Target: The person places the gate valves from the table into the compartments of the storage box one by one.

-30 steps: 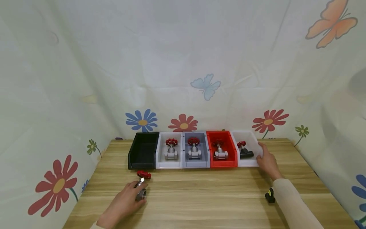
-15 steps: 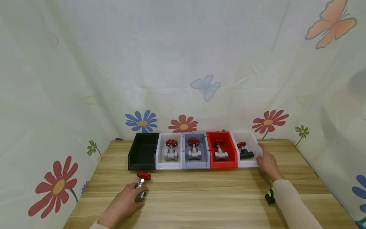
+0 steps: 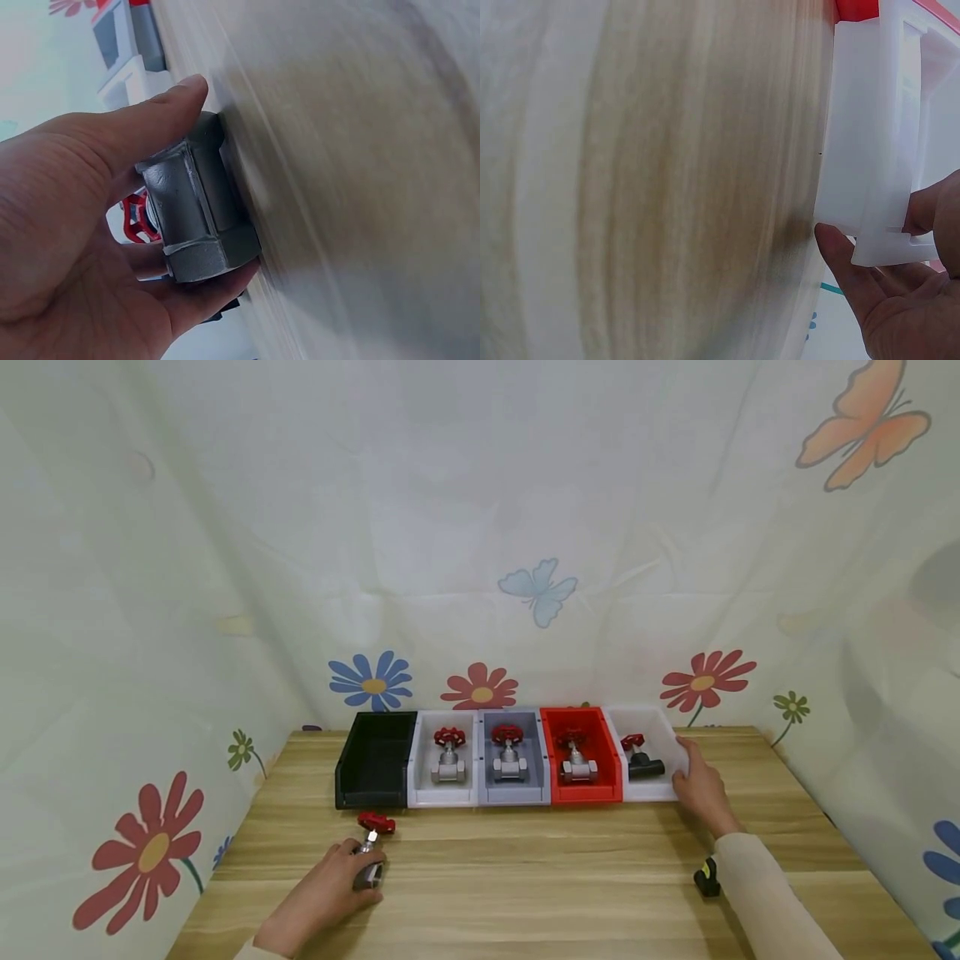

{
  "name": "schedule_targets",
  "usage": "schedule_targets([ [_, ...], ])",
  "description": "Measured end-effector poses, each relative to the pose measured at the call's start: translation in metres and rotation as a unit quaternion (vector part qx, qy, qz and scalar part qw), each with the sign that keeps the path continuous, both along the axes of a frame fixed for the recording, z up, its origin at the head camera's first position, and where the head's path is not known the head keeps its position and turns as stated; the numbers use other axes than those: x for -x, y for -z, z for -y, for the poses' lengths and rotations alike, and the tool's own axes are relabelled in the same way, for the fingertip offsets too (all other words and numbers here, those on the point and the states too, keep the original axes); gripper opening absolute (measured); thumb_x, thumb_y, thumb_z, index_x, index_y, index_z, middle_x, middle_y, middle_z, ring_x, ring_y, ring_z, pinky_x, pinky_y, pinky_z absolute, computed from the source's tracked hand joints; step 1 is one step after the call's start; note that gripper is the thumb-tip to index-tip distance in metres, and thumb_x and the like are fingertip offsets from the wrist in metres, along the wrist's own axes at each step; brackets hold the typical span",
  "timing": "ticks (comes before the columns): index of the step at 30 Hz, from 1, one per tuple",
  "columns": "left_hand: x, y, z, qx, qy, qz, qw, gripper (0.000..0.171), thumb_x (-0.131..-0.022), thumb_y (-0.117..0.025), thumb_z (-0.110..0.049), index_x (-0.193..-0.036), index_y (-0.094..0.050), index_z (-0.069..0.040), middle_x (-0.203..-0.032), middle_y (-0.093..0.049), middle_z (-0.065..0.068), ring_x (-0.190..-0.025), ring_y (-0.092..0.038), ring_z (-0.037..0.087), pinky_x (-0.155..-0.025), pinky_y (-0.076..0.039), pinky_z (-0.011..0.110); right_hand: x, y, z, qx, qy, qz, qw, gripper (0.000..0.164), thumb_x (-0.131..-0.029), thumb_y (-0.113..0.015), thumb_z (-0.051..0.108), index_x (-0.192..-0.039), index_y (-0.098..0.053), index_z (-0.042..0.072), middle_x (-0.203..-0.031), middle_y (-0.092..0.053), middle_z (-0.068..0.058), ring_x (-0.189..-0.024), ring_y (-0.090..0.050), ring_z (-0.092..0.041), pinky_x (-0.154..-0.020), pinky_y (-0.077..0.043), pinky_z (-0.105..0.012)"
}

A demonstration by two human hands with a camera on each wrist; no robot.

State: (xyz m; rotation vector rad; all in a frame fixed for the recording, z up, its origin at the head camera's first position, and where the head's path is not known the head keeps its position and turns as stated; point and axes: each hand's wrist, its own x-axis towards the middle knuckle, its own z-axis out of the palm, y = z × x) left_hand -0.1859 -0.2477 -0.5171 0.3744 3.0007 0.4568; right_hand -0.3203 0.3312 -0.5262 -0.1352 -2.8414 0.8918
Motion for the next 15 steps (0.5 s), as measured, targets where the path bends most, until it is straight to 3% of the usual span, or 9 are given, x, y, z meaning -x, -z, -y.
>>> schedule_targets([
  [6, 0.0005, 0.0012, 0.0008, -0.005, 0.004, -0.008, 1.0, 0.048, -0.074, -0.085, -0.033, -0.117, -0.068, -0.023, -0.119, -0.059, 0.016, -0.11, -0.057, 0.032, -0.09, -0.052, 0.05, 0.0003, 0.0001, -0.0003, -0.003, -0.002, -0.011, 1.0, 0.061, -0.092, -0.046, 0.002, -0.15, -0.025, 0.0, -0.131, -0.048, -0.043, -0.098, -0.058, -0.047, -0.084, -0.047, -0.06],
  [15, 0.0017, -0.0016, 0.0033, -0.003, 0.016, -0.006, 0.9998, 0.048, -0.072, -0.086, -0.033, -0.115, -0.07, -0.021, -0.11, -0.059, 0.011, -0.098, -0.054, 0.022, -0.084, -0.052, 0.044, 0.0006, 0.0027, -0.0002, -0.004, 0.004, -0.007, 1.0, 0.061, -0.093, -0.045, 0.003, -0.15, -0.026, 0.001, -0.134, -0.046, -0.042, -0.096, -0.057, -0.045, -0.083, -0.047, -0.059],
])
